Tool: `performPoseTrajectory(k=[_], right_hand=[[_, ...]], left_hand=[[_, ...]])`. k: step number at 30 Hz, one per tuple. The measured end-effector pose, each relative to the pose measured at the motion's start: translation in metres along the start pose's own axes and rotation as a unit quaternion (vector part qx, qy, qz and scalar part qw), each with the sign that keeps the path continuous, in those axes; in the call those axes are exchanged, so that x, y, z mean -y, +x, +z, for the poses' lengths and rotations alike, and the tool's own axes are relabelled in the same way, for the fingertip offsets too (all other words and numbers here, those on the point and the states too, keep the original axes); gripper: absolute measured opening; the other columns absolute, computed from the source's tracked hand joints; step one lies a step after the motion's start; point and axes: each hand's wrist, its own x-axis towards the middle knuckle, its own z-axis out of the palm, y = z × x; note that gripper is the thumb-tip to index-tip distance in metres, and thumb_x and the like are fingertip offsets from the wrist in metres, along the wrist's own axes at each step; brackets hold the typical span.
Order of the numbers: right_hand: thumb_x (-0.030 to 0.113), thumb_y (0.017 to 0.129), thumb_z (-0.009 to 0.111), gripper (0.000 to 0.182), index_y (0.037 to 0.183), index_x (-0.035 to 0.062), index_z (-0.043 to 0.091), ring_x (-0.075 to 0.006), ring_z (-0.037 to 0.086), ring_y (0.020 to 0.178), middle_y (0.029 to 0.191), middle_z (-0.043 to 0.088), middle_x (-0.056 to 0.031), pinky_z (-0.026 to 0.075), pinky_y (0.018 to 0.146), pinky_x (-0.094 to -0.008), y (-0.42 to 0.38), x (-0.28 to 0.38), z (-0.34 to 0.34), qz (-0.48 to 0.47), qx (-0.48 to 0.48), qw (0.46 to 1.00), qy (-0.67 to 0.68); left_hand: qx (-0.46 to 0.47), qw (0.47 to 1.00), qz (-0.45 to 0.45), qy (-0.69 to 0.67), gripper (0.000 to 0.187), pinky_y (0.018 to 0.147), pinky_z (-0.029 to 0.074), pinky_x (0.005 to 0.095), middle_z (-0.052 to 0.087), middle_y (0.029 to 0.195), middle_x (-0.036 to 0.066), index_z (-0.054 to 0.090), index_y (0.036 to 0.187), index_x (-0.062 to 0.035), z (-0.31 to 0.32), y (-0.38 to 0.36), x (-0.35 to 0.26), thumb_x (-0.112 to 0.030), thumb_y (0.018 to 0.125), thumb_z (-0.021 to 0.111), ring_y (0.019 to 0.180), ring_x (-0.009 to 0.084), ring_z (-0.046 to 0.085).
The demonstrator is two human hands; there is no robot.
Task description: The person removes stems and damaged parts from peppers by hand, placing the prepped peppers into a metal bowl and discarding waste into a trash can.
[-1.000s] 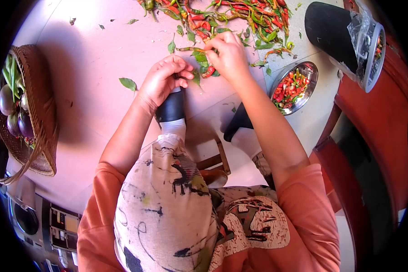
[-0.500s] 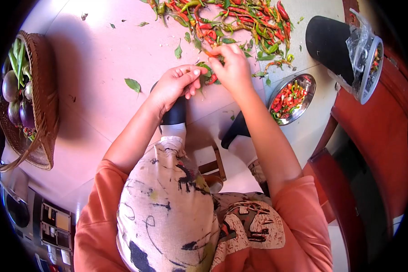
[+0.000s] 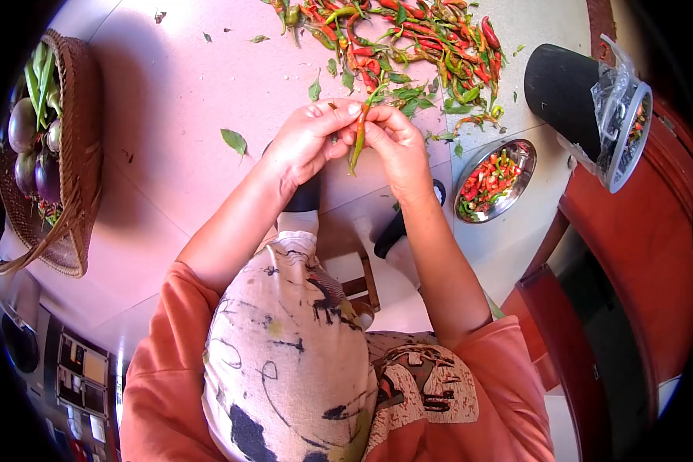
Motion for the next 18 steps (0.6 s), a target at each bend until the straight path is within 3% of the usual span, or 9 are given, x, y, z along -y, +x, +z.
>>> performPoseTrajectory(k=[4,6,10,13,15,18], right_hand=[[0.003,0.085,0.056,0.014,0.098,0.0007,0.06,-0.0089,0.056,0.079,0.092,0.059,-0.0038,0.044,0.075,-0.0213,-0.001,0.001,-0.001,-0.025,-0.014,0.994,-0.104],[0.005,0.083,0.057,0.018,0.1,0.0002,0.061,-0.0134,0.058,0.079,0.095,0.06,-0.0073,0.045,0.076,-0.0237,0.0,0.004,-0.006,-0.092,-0.017,0.972,-0.216],[0.006,0.08,0.06,0.023,0.103,0.0016,0.06,-0.0173,0.06,0.08,0.094,0.06,-0.0092,0.046,0.074,-0.0255,-0.007,0.008,0.0,-0.061,-0.03,0.977,-0.203],[0.008,0.08,0.061,0.024,0.103,0.0016,0.059,-0.0196,0.062,0.081,0.092,0.062,-0.0106,0.048,0.07,-0.028,-0.01,0.019,0.008,-0.112,-0.045,0.956,-0.268],[0.01,0.08,0.062,0.024,0.101,0.0019,0.057,-0.0224,0.064,0.08,0.089,0.064,-0.0123,0.05,0.067,-0.0312,-0.013,0.028,0.014,-0.097,-0.086,0.903,-0.411],[0.009,0.079,0.062,0.02,0.097,0.0019,0.056,-0.0247,0.065,0.079,0.09,0.064,-0.0134,0.051,0.065,-0.0332,-0.014,0.026,0.019,-0.121,-0.092,0.903,-0.402]], left_hand=[[-0.06,0.994,0.035,0.08,0.023,0.044,0.034,0.0163,0.058,0.068,0.002,0.059,0.105,-0.0003,0.013,-0.007,-0.005,-0.015,0.087,0.057,0.052,0.0053,0.046],[-0.076,0.988,0.041,0.126,0.027,0.046,0.036,0.0169,0.058,0.069,0.002,0.057,0.111,-0.0002,0.016,-0.008,-0.008,-0.014,0.087,0.057,0.053,0.0056,0.047],[-0.05,0.992,0.064,0.094,0.027,0.049,0.039,0.0181,0.058,0.07,0.002,0.058,0.111,-0.0005,0.011,-0.006,-0.005,-0.013,0.087,0.057,0.054,0.0066,0.048],[-0.05,0.993,0.067,0.081,0.025,0.053,0.041,0.0188,0.059,0.072,0.003,0.058,0.109,-0.0002,0.012,-0.005,-0.004,-0.011,0.087,0.057,0.056,0.0075,0.049],[-0.071,0.982,0.067,0.165,0.024,0.055,0.042,0.0182,0.06,0.073,0.004,0.058,0.109,0.0004,0.012,-0.007,-0.003,-0.01,0.087,0.056,0.058,0.0076,0.051],[-0.072,0.979,0.071,0.176,0.024,0.054,0.041,0.0179,0.06,0.073,0.003,0.058,0.108,0.0012,0.006,-0.006,-0.002,-0.009,0.087,0.056,0.058,0.0075,0.05]])
